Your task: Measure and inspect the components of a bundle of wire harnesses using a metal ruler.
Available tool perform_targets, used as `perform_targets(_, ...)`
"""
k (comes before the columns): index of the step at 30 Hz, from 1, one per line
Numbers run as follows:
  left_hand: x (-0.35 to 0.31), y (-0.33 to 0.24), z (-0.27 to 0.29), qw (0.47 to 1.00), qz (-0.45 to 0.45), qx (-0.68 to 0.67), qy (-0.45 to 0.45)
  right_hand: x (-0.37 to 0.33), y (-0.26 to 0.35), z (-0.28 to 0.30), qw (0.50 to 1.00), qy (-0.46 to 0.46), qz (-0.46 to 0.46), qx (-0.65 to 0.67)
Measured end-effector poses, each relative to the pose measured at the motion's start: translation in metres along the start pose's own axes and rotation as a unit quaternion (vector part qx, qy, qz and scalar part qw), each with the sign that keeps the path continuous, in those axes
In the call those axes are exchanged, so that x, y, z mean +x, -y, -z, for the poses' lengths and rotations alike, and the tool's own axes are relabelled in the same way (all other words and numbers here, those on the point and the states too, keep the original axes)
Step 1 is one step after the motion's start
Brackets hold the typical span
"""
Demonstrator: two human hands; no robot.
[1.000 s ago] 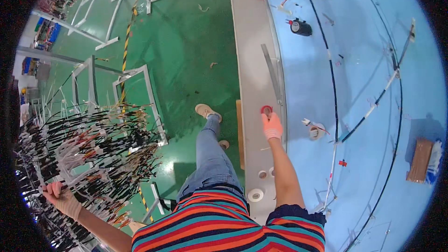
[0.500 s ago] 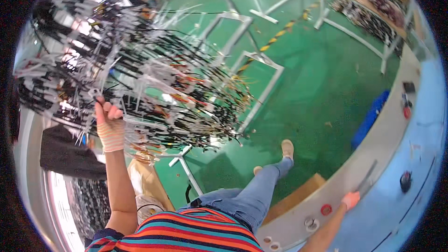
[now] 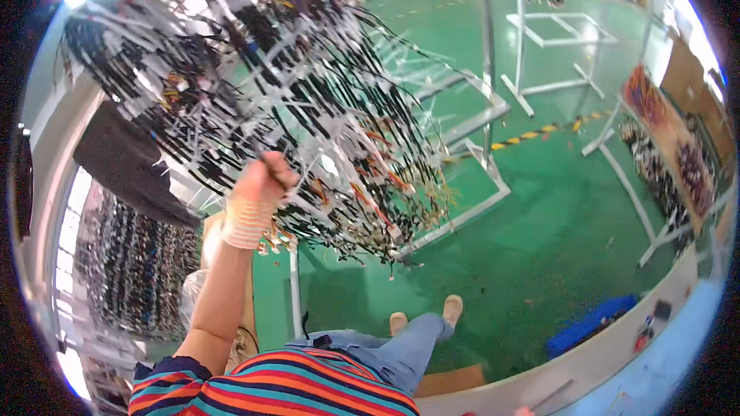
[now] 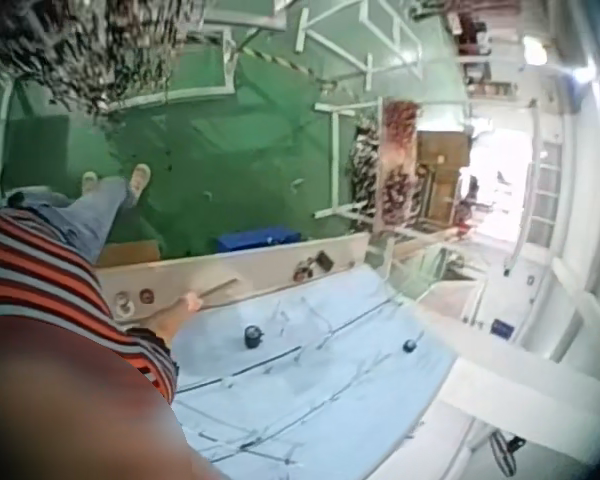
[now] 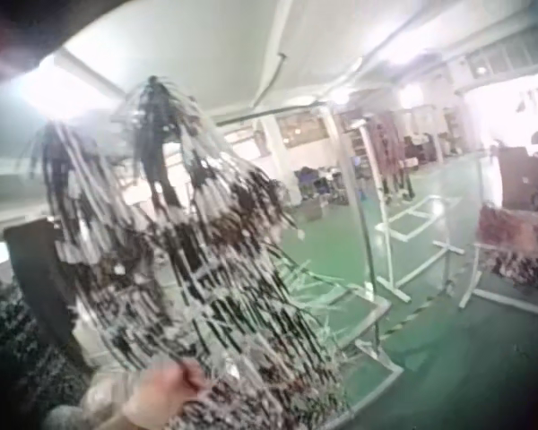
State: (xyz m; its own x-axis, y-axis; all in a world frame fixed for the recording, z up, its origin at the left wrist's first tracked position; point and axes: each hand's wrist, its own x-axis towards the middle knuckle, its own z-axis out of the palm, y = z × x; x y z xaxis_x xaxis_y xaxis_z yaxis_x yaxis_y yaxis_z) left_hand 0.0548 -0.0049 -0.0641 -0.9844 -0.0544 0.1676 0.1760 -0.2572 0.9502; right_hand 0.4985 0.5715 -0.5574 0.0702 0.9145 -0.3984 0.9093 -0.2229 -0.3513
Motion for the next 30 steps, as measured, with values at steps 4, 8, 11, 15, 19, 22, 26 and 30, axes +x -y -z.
perform_targets(4, 0.023, 0.011, 0.013, 0.823, -0.213, 0.507, -0.14, -0.085, 0.109, 0.011, 0.953, -0.014, 0.12, 0.279)
perform_targets(8, 0.07, 0.028, 0.007, 0.868, -0.219, 0.388, -0.22, -0.179, 0.288, 0.035, 0.841, 0.129, 0.282, 0.443)
perform_targets(11, 0.094, 0.03, -0.003, 0.913, -0.197, 0.261, -0.246, -0.256, 0.421, 0.062, 0.773, 0.264, 0.404, 0.412)
perform_targets(15, 0.06, 0.015, -0.025, 0.964, -0.122, 0.106, -0.21, -0.377, 0.515, 0.105, 0.597, 0.296, 0.62, 0.414)
perform_targets(19, 0.01, -0.011, -0.053, 0.987, -0.041, -0.124, -0.094, -0.486, 0.539, 0.148, 0.297, 0.479, 0.756, 0.331)
perform_targets(22, -0.019, -0.031, -0.059, 0.99, 0.006, -0.131, -0.058, -0.542, 0.549, 0.169, 0.211, 0.313, 0.918, 0.118)
perform_targets(26, -0.038, -0.043, -0.052, 0.99, 0.025, -0.115, -0.081, -0.598, 0.545, 0.173, 0.165, 0.17, 0.966, 0.105)
perform_targets(30, -0.04, -0.039, -0.041, 0.992, -0.115, 0.022, -0.043, -0.627, 0.545, 0.179, 0.188, 0.087, 0.976, 0.063)
